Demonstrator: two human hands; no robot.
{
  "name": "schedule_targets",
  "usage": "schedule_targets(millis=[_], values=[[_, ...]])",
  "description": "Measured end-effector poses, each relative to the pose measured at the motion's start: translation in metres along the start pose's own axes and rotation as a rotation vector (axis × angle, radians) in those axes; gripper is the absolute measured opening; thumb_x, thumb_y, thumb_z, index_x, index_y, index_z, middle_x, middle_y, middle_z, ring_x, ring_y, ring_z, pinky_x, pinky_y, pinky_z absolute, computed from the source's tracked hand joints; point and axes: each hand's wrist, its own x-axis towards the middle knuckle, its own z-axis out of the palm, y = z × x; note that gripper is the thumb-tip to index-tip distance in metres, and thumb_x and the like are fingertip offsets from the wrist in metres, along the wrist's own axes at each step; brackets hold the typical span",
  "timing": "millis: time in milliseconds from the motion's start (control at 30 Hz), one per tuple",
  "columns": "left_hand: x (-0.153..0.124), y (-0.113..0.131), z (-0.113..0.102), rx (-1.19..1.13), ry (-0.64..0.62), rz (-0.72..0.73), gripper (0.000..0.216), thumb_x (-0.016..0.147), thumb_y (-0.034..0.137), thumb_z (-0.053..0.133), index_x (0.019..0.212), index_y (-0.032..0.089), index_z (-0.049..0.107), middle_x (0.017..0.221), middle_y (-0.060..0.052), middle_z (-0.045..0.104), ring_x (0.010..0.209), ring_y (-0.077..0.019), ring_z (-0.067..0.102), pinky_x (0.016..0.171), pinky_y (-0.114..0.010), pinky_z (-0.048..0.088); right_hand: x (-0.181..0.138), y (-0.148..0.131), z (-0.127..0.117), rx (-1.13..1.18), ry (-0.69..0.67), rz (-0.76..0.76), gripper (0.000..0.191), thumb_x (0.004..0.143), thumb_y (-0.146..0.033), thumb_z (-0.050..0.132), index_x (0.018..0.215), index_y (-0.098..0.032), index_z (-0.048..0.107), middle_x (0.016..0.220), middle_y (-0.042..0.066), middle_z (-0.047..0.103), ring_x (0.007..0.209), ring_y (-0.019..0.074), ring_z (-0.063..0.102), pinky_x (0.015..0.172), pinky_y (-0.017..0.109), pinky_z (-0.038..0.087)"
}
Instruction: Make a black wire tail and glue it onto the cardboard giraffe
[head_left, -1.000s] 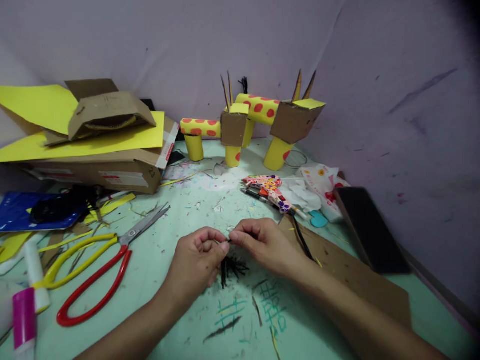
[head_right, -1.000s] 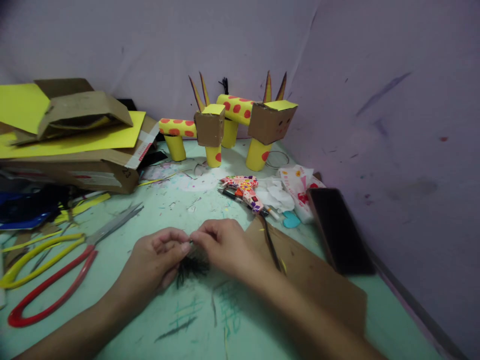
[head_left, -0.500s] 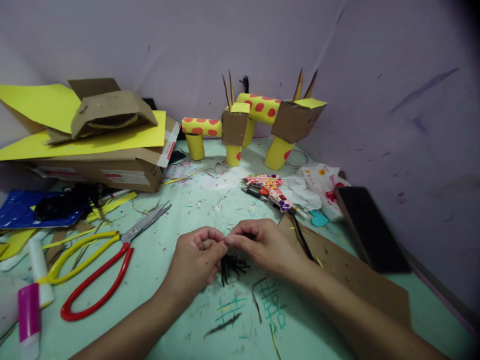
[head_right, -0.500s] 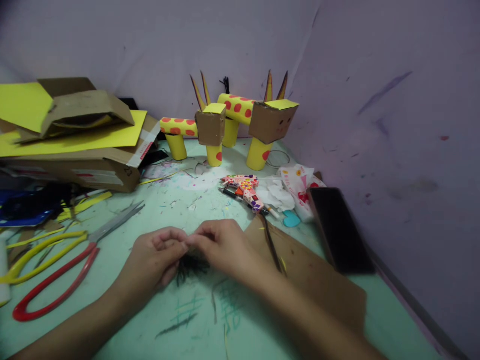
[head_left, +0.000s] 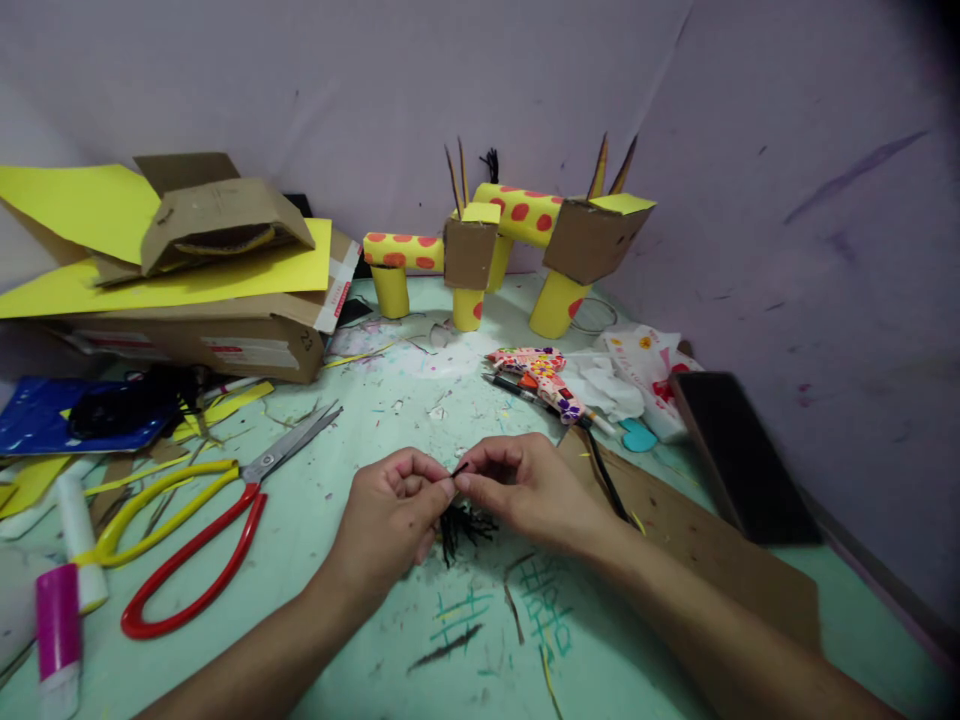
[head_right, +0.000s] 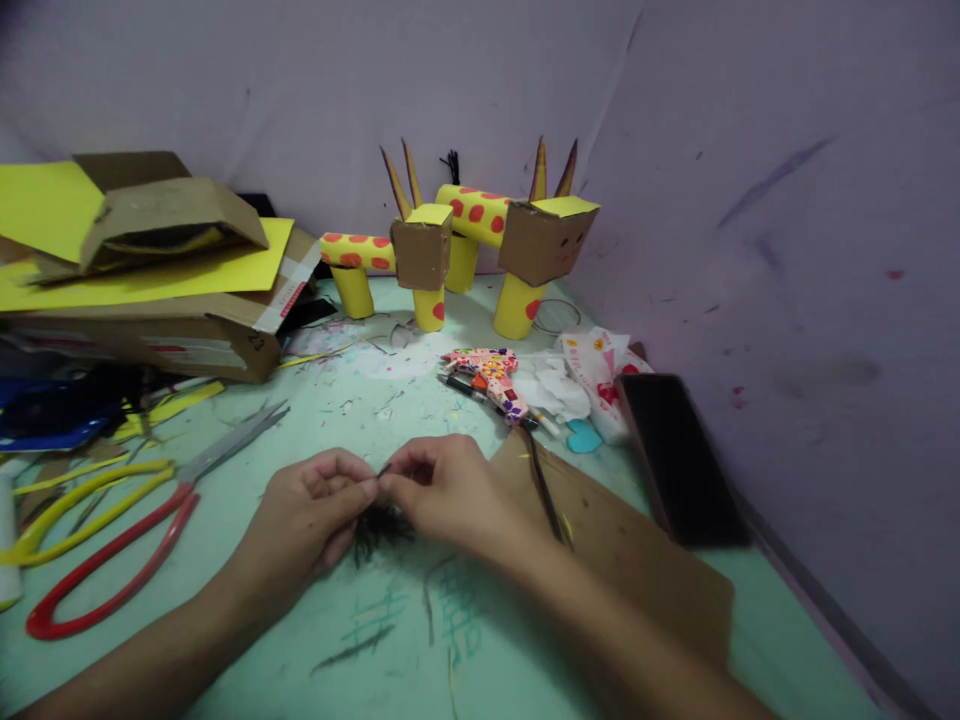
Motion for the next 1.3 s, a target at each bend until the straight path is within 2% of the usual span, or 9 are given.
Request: schedule_targets(millis=[267, 600, 933, 1300], values=[[0.0010, 0.0005, 0.0001, 0.022, -0.039, 0.011, 0.018, 0.063, 0.029, 0.065, 0.062, 0.018, 0.051, 0.029, 0.011, 0.039, 0.024, -0.0038, 0.031, 0.028, -0.014, 0.018, -0.0006, -0.0011, 0.0048, -0.031, 0.022, 0.023, 0.004, 0.065, -0.019, 0.056, 0.065, -0.017, 0.060, 0.055, -0.003, 0.054, 0.051, 0.0086, 0.044, 0.048, 0.020, 0.034], [-0.0007, 0.0024, -0.0010, 0.039, -0.096, 0.033, 0.025, 0.065, 0.032, 0.065, 0.082, 0.016, 0.055, 0.034, 0.012, 0.041, 0.026, -0.0037, 0.032, 0.029, -0.014, 0.020, 0.0003, -0.0016, -0.0011, -0.101, -0.019, -0.011, 0.005, 0.065, -0.018, 0.052, 0.063, -0.017, 0.056, 0.054, -0.003, 0.050, 0.051, 0.0086, 0.041, 0.047, 0.020, 0.031], [-0.0009, 0.0028, 0.0004, 0.080, -0.085, 0.013, 0.018, 0.065, 0.031, 0.062, 0.065, 0.016, 0.052, 0.032, 0.011, 0.039, 0.026, -0.0027, 0.032, 0.029, -0.013, 0.020, -0.0007, -0.0018, -0.0019, -0.138, -0.062, -0.016, 0.007, 0.067, -0.018, 0.053, 0.067, -0.016, 0.059, 0.055, -0.003, 0.051, 0.053, 0.0086, 0.041, 0.048, 0.021, 0.032], [-0.0018, 0.0034, 0.0002, 0.082, -0.012, -0.025, 0.009, 0.065, 0.027, 0.054, 0.064, 0.020, 0.049, 0.029, 0.012, 0.036, 0.022, -0.0034, 0.028, 0.027, -0.013, 0.016, -0.0003, -0.0059, -0.0019, -0.151, -0.027, 0.029, 0.005, 0.061, -0.012, 0.054, 0.061, -0.017, 0.055, 0.052, -0.005, 0.049, 0.050, 0.0077, 0.040, 0.046, 0.019, 0.030]])
